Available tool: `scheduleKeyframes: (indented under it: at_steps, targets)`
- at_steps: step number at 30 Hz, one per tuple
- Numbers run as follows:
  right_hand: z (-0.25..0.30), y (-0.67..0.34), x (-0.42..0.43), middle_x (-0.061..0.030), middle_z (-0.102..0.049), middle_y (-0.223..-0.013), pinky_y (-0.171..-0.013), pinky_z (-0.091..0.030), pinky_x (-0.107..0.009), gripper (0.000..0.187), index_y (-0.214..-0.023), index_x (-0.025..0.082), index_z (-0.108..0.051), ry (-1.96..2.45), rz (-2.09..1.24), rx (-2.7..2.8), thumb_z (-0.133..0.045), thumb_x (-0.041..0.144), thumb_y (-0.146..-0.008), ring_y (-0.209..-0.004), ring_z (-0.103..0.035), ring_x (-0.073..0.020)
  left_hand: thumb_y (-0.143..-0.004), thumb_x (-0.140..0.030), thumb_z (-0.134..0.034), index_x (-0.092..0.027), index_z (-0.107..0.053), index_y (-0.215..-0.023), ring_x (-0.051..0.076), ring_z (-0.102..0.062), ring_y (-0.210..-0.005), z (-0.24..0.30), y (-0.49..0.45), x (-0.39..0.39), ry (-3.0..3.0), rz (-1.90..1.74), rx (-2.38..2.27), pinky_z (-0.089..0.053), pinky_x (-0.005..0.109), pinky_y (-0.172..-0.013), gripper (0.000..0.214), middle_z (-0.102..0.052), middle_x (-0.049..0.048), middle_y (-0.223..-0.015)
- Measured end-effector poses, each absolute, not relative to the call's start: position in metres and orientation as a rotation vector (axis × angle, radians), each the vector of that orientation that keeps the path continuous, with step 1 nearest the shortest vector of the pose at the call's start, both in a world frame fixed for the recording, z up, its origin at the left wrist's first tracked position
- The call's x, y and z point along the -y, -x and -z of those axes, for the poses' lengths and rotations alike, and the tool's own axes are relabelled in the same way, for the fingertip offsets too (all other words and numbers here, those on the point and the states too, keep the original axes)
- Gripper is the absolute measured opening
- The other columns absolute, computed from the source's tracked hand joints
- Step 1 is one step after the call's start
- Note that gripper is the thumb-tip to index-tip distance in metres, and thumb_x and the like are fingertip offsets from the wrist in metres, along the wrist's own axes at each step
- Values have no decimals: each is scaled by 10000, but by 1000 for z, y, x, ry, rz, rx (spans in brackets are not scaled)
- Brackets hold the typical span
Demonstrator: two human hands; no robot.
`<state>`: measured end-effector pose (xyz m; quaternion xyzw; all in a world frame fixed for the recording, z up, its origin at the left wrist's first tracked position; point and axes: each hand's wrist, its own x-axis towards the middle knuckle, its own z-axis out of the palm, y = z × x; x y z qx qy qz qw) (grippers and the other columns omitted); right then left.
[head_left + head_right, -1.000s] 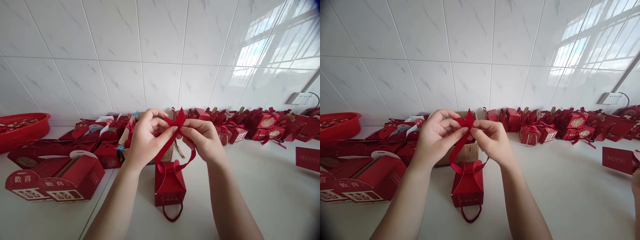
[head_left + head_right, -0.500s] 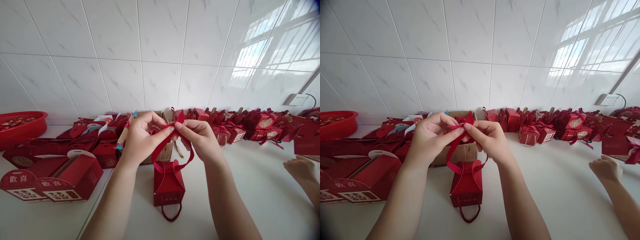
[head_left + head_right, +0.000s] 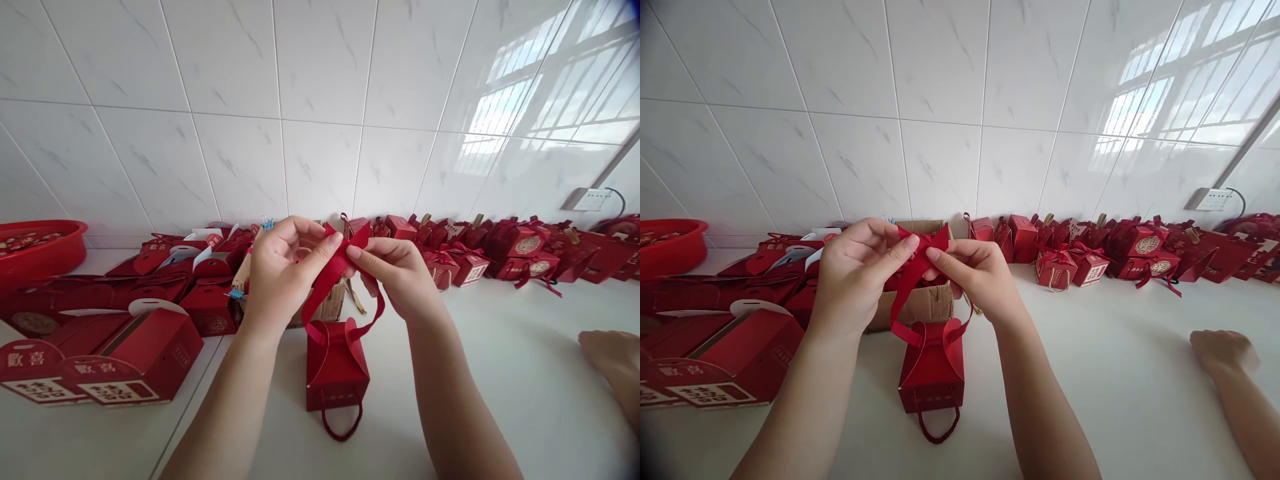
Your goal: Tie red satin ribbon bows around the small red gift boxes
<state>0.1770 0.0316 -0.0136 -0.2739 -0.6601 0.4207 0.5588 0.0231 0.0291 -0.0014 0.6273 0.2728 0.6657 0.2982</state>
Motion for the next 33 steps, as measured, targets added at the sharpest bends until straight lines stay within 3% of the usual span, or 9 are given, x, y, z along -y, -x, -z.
scheduleKeyframes:
  at_steps: [5,14,17,21,27,33]
  targets:
    - [15,-177,-33,-3,-664,-629,-363,-353,-170,228,-699,160,-692,609,-1006,1538,-659,356,-811,-401,-433,-35,-712,-294,-760,-200,-594,-734,138,-650,-628,2,-25,-29,-1659,-1771,-726,-529,240,-560,192,-642,-13,-675]
    - [15,-179,-34,6,-647,-627,-370,-366,-183,218,-701,167,-674,578,-978,1505,-649,347,-823,-413,-462,-48,-835,-304,-620,-173,-605,-929,150,-617,-818,-2,-15,-28,-1715,-1153,-697,-510,275,-750,162,-639,21,-833]
    - [16,-183,-36,11,-644,-639,-405,-376,-192,210,-705,179,-673,568,-972,1533,-635,337,-839,-445,-477,-54,-874,-272,-537,-167,-636,-887,139,-598,-776,-1,-12,-32,-1734,-1023,-699,-484,269,-759,145,-625,11,-774]
    - [15,-193,-35,20,-647,-678,-490,-419,-204,170,-747,210,-696,529,-910,1711,-601,280,-869,-538,-528,-72,-875,-191,-405,-162,-633,-690,153,-593,-758,1,-10,-36,-1734,-933,-690,-450,273,-773,295,-610,14,-666]
    - [8,-200,-23,-23,-671,-773,-637,-464,-258,132,-826,186,-711,625,-441,2102,-586,204,-866,-723,-578,-134,-828,-196,-400,-186,-561,-620,153,-531,-716,-1,-10,-33,-1768,-903,-904,-412,263,-682,263,-569,-4,-674]
    - [10,-196,-15,-24,-637,-788,-596,-434,-241,142,-843,163,-689,820,-189,2235,-550,134,-847,-694,-548,-116,-815,-321,-490,-205,-450,-573,142,-417,-571,1,-8,-31,-1843,-1016,-1164,-295,257,-500,271,-399,-24,-582]
